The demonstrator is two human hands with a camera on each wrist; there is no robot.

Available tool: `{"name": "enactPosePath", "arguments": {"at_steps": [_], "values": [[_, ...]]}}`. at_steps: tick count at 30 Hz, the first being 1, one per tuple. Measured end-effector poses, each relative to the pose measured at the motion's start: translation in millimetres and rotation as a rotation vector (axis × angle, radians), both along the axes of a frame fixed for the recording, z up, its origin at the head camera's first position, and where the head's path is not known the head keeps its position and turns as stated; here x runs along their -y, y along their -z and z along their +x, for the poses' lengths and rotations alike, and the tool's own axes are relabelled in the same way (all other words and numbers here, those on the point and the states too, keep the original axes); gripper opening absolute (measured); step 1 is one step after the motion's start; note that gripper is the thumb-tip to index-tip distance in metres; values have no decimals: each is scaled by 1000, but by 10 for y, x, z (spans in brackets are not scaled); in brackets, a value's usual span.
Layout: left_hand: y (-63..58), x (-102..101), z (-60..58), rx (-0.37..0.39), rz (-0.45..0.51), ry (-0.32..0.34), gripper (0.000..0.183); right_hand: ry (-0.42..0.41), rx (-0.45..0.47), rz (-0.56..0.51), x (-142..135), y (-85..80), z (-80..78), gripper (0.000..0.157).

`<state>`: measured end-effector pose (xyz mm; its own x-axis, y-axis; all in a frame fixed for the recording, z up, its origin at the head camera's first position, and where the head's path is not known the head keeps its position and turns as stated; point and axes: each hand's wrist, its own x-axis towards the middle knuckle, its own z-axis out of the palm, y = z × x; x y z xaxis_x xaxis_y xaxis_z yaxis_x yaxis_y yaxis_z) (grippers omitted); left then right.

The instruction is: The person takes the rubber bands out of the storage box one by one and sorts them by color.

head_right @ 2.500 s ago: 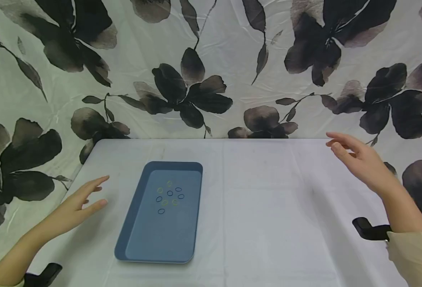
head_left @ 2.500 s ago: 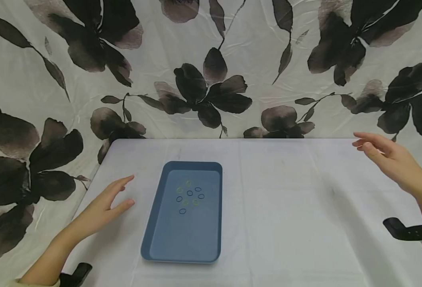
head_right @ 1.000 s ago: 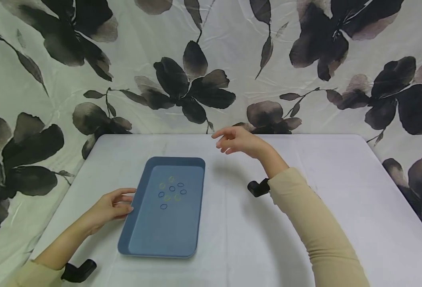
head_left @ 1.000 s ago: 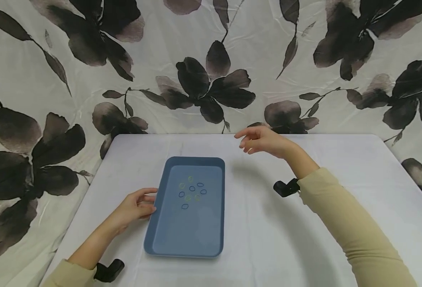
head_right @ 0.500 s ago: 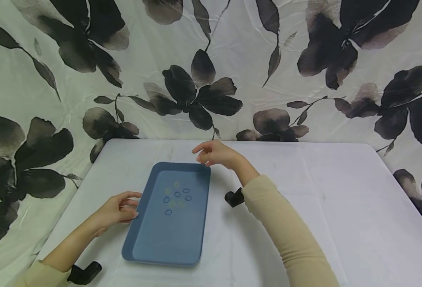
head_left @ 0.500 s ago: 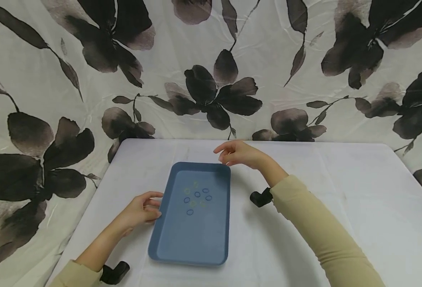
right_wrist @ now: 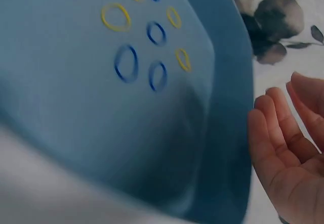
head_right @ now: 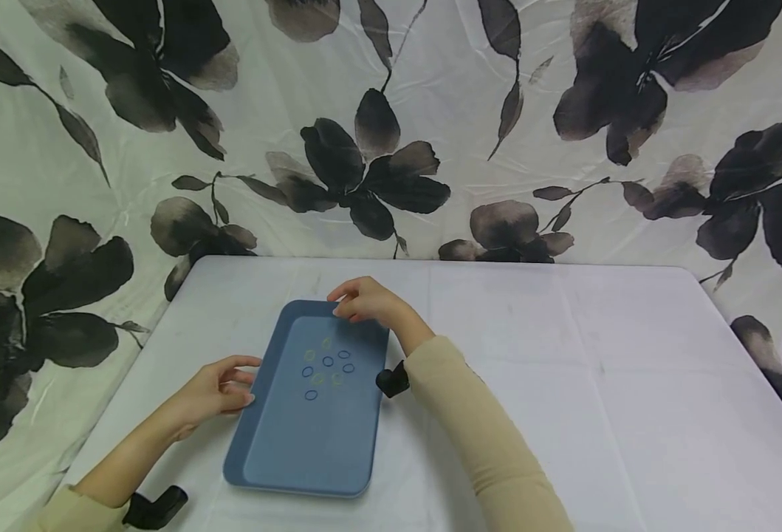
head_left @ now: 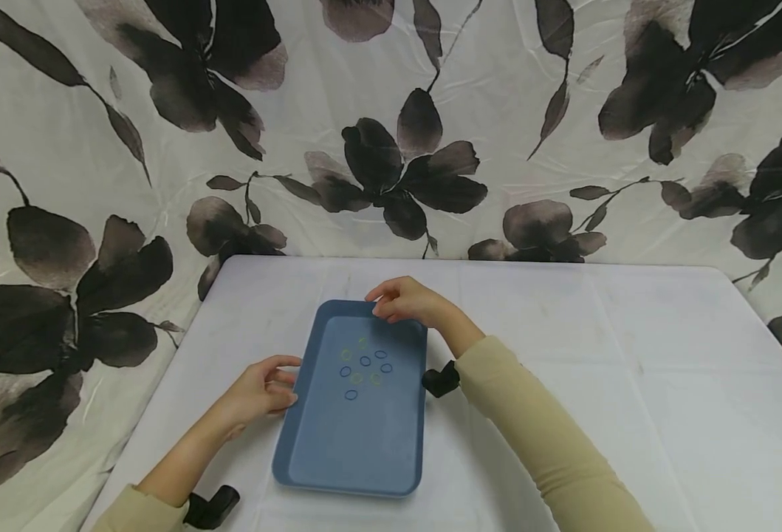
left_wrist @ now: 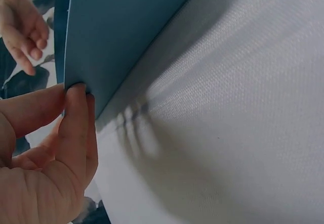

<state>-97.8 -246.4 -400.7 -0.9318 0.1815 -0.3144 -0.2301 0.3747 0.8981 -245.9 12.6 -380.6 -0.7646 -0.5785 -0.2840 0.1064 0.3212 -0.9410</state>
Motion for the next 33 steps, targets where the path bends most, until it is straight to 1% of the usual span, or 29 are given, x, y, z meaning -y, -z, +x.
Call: {"name": "enactPosePath", "arguments": {"at_steps": [3, 7, 12, 16, 18, 21, 23, 26, 30, 33], "values": [[3, 0, 4, -1, -3, 0, 58, 31, 12, 19, 107, 70, 43, 32], [12, 7, 10, 11, 1, -5, 59, 49, 0, 56, 223, 183, 102, 29], [25, 16, 14, 17, 3, -6, 59, 57, -49, 82, 293, 330, 165, 27], [40, 10, 3, 14, 5, -1, 59, 81, -134, 135, 297, 434, 194, 22], [45, 8, 0, 14, 5, -2, 59, 73, -199, 172, 301, 464, 203, 20], [44, 11, 4, 14, 1, -10, 59, 33, -306, 224, 325, 483, 208, 19], [39, 18, 11, 14, -5, -14, 58, -8, -378, 268, 346, 483, 212, 17], [28, 26, 21, 14, -8, -13, 58, -55, -457, 322, 374, 476, 221, 12], [15, 26, 21, 16, -11, -11, 58, -73, -515, 380, 389, 463, 233, 5], [7, 22, 17, 19, -13, -14, 58, -71, -531, 417, 392, 458, 238, 6]]}}
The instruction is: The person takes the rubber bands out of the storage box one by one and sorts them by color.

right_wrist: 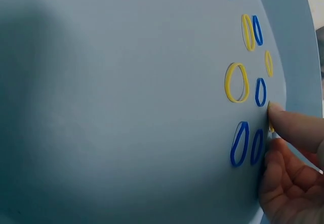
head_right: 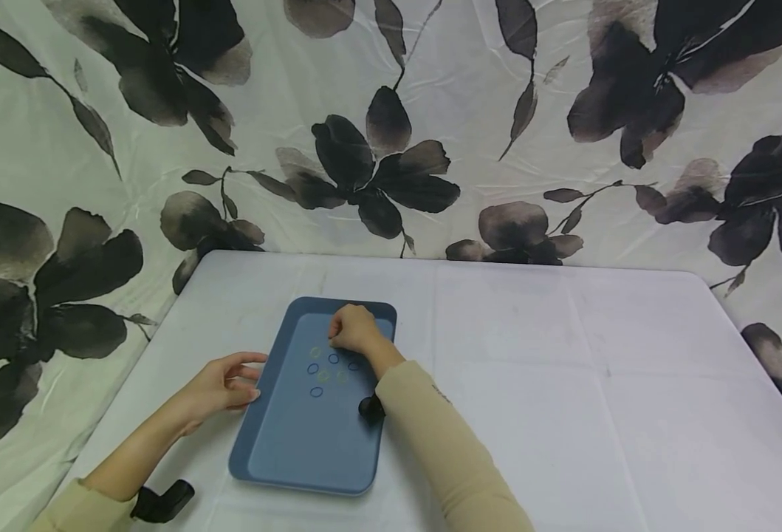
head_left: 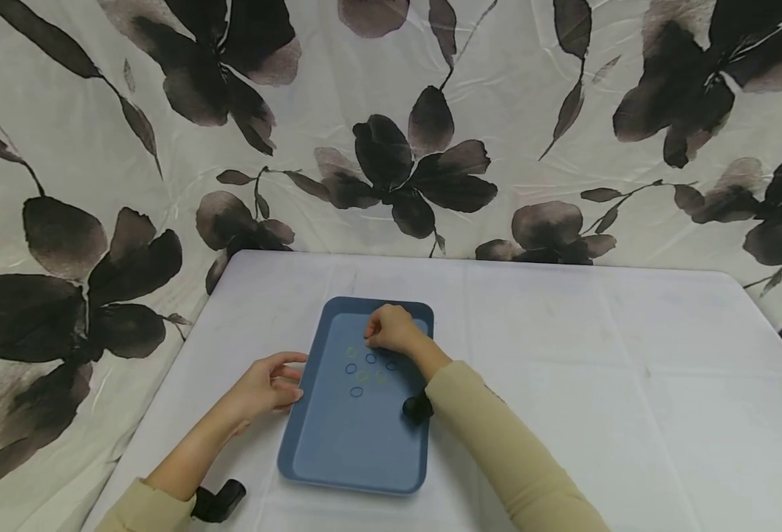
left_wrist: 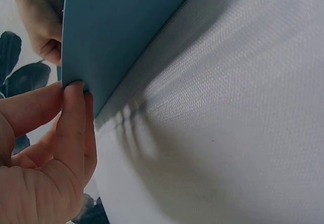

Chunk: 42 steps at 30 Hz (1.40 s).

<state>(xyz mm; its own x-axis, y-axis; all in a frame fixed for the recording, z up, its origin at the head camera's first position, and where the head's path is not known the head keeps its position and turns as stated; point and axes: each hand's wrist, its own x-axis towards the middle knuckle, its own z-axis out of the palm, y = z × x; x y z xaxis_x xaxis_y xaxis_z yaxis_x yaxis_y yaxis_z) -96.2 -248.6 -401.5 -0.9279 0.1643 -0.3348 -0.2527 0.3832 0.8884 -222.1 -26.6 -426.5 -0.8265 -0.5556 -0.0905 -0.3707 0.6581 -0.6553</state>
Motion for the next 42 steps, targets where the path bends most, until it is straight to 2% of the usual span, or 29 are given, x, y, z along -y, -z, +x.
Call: {"name": "enactPosePath", "arguments": {"at_steps": [8, 12, 21, 27, 30, 36, 38, 42], "values": [[-15, 2, -4, -2, -4, 0, 58, 17, -14, 46, 1, -14, -3, 14], [-9, -5, -10, 0, 1, 0, 58, -6, -37, 66, -13, -7, 0, 16], [-22, -17, -35, -4, -6, -1, 58, -66, -12, 90, -19, -46, -14, 22], [-13, -13, -43, -1, -11, -1, 58, -51, 13, 30, -57, -116, -25, 20], [-13, -12, -34, 0, -12, -2, 59, -13, 98, -61, -86, -164, -30, 20], [-14, -13, -27, -3, -16, 0, 59, 80, 432, -342, -141, -212, -69, 17], [-12, -15, -29, -3, -15, 1, 59, 107, 488, -395, -151, -221, -82, 14], [-10, -16, -24, 6, -20, 0, 58, 146, 540, -453, -170, -246, -86, 7]]}}
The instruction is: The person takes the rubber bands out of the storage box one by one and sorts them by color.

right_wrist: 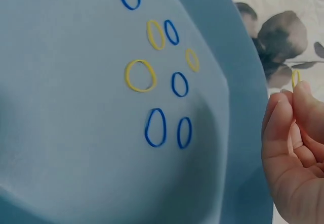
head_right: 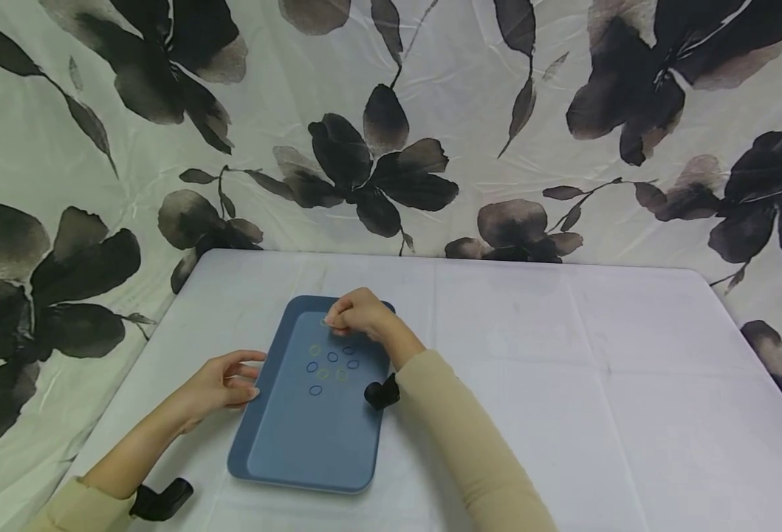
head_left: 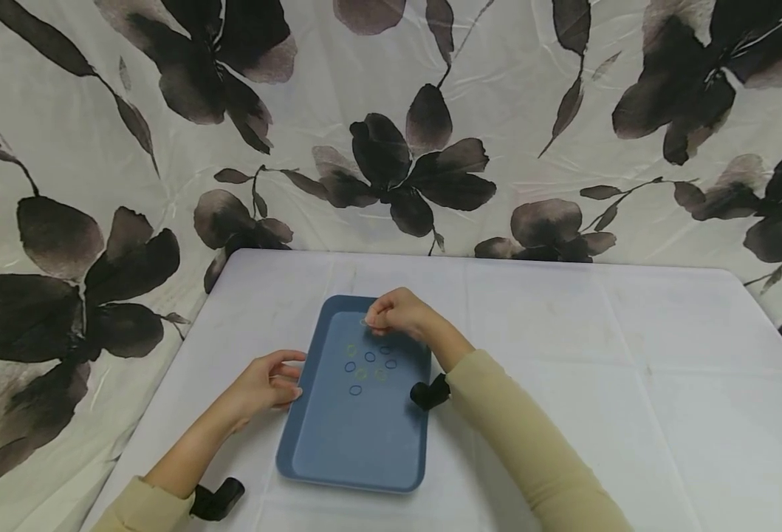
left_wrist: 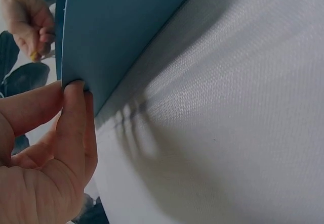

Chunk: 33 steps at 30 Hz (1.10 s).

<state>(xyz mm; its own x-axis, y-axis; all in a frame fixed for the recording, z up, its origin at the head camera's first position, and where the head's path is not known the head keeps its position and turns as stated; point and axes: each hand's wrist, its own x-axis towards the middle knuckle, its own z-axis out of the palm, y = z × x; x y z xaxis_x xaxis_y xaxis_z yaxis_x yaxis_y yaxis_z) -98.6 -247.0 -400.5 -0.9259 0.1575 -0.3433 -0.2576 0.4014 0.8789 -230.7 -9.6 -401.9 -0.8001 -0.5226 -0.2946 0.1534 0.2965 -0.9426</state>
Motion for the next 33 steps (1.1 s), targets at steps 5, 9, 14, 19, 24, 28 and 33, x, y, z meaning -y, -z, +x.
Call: {"name": "enactPosePath", "arguments": {"at_steps": [5, 9, 14, 19, 24, 28, 33], "values": [[8, 0, 5, 4, -9, -2, 58, 50, 54, -46, -70, -48, 10, 8], [18, 9, 6, 9, -2, -4, 59, 95, 108, -97, -147, -75, 11, 11], [21, 17, 5, 9, 3, -5, 59, 118, 146, -142, -268, -108, 5, 13], [26, 21, -2, 9, 27, -9, 59, 140, 144, -161, -424, -128, -26, 13], [56, 55, -12, 33, 92, -10, 61, 165, 136, -152, -603, -136, -47, 14], [81, 85, -17, 52, 140, -9, 63, 189, 146, -166, -752, -125, -49, 13], [79, 98, -24, 67, 174, -1, 65, 194, 154, -169, -958, -105, -31, 18]]}}
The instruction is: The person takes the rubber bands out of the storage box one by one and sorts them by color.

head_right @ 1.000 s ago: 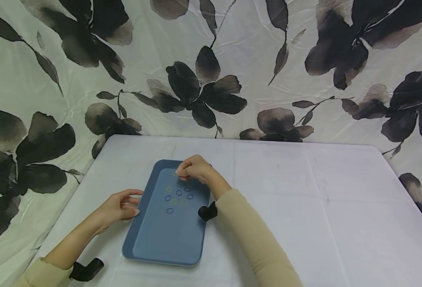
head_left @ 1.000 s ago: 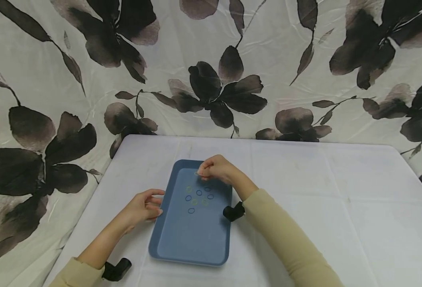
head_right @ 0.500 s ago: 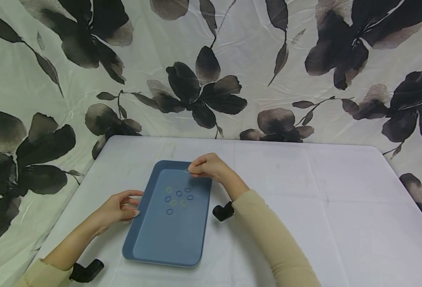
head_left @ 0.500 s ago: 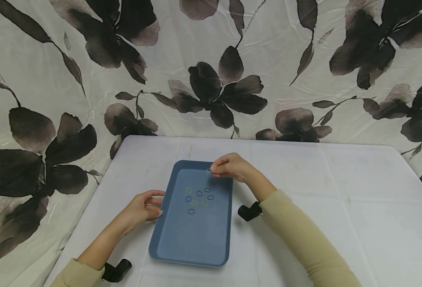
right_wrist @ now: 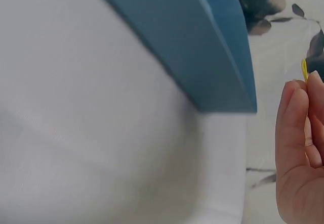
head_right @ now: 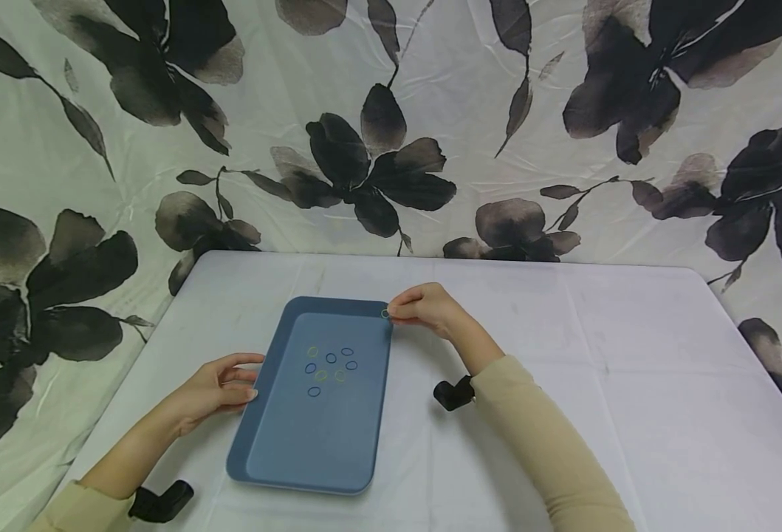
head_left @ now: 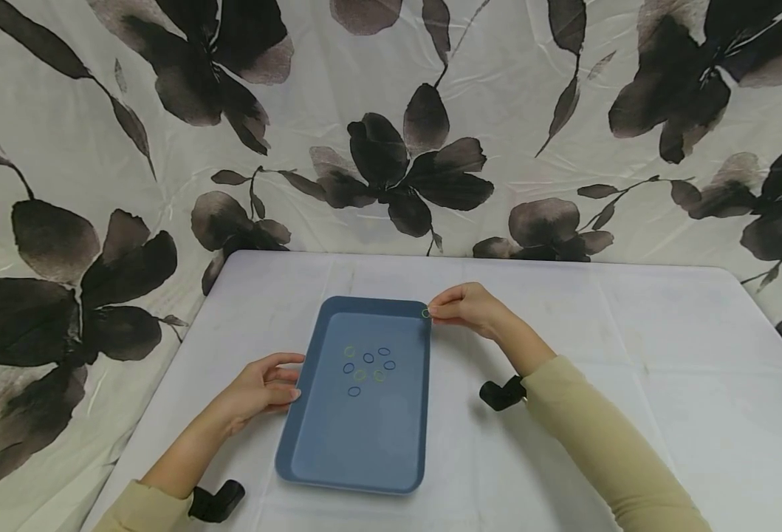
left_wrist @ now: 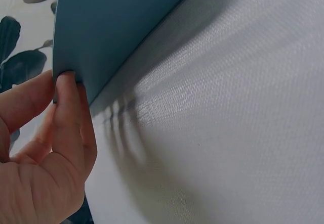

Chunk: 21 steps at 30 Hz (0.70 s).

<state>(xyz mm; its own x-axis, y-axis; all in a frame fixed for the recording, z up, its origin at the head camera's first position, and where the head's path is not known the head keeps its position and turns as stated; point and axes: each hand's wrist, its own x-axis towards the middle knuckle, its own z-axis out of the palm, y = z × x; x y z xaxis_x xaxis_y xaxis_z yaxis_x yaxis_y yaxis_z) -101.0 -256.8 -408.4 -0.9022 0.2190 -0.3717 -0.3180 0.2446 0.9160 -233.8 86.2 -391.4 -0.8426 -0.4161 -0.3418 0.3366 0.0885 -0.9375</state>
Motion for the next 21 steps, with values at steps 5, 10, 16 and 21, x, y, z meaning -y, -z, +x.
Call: {"name": "enactPosePath", "arguments": {"at_steps": [5, 10, 16, 21], "values": [[-12, 2, 2, 4, 6, 3, 65, -16, -2, 22, -201, 51, 6, 24], [-4, 6, 2, 11, 6, -2, 65, -9, -1, 70, -351, 146, 9, 15], [10, 9, -5, 15, 13, 1, 66, 8, 8, 131, -407, 319, 50, 12], [12, 9, -18, 21, 17, 1, 66, 3, -27, 185, -391, 424, 100, 16]]}}
